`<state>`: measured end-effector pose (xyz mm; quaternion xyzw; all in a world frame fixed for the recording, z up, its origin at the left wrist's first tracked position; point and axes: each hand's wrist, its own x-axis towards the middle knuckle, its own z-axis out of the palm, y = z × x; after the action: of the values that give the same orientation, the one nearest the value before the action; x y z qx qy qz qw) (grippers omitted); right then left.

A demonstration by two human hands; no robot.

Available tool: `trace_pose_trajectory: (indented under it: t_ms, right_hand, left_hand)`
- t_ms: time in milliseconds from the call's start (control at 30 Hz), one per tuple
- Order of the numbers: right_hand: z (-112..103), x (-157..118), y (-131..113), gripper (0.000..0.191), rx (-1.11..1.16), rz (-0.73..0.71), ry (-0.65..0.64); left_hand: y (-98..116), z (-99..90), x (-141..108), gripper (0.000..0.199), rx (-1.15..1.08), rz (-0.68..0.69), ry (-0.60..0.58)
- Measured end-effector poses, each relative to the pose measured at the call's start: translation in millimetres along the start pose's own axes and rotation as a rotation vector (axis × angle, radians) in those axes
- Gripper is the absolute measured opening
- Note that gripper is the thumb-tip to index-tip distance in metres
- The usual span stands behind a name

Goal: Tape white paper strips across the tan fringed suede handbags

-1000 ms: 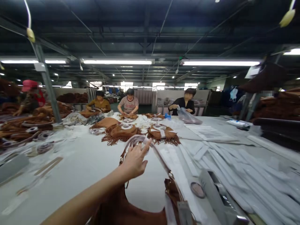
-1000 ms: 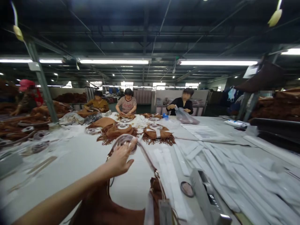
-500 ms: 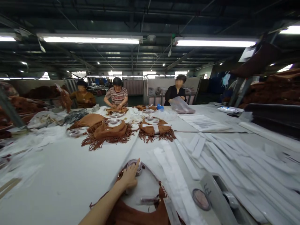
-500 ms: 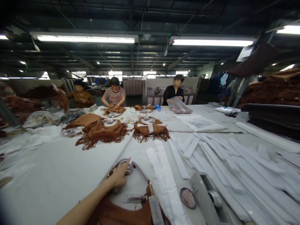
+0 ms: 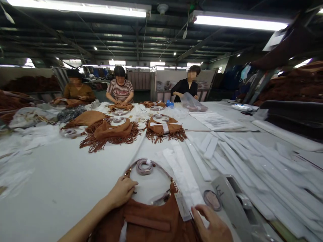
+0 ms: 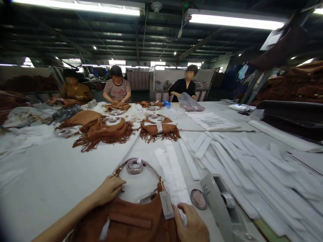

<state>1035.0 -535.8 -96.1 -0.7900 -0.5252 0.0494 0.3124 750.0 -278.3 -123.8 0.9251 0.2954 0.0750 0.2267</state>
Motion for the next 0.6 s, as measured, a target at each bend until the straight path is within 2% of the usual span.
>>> trace_pose_trajectory:
  t_ms: [67,167,233,333,400,500,600]
  right_hand:
    - [6,24,-28,0.025,0.023,-0.118,-0.013]
    - [32,52,-65,0.023,-0.022,-0.289,-0.209]
    - [51,61,-78,0.021,-0.147,-0.368,-0.298]
    - [73,64,-76,0.017,-0.328,-0.484,-0.348]
    - [79,66,-69,0.024,-0.384,-0.529,-0.341]
    - [78,71,-59,0.028,-0.414,-0.539,-0.327]
    - [71,75,-57,0.029,-0.402,-0.565,-0.341]
  left_hand:
    - [3,-3.4,-10,0.039,0.029,-0.017,-0.019]
    - [11,-12.1,-17,0.04,0.045,-0.051,-0.031]
    - [15,-13.6,-21,0.034,0.099,-0.067,-0.04]
    - [15,-4.2,-30,0.029,0.205,-0.108,-0.033]
    - [12,6.0,-39,0.027,0.257,-0.133,-0.004]
    - [10,17.7,-52,0.028,0.278,-0.151,0.065]
    - [9,20.9,-60,0.03,0.266,-0.126,0.146]
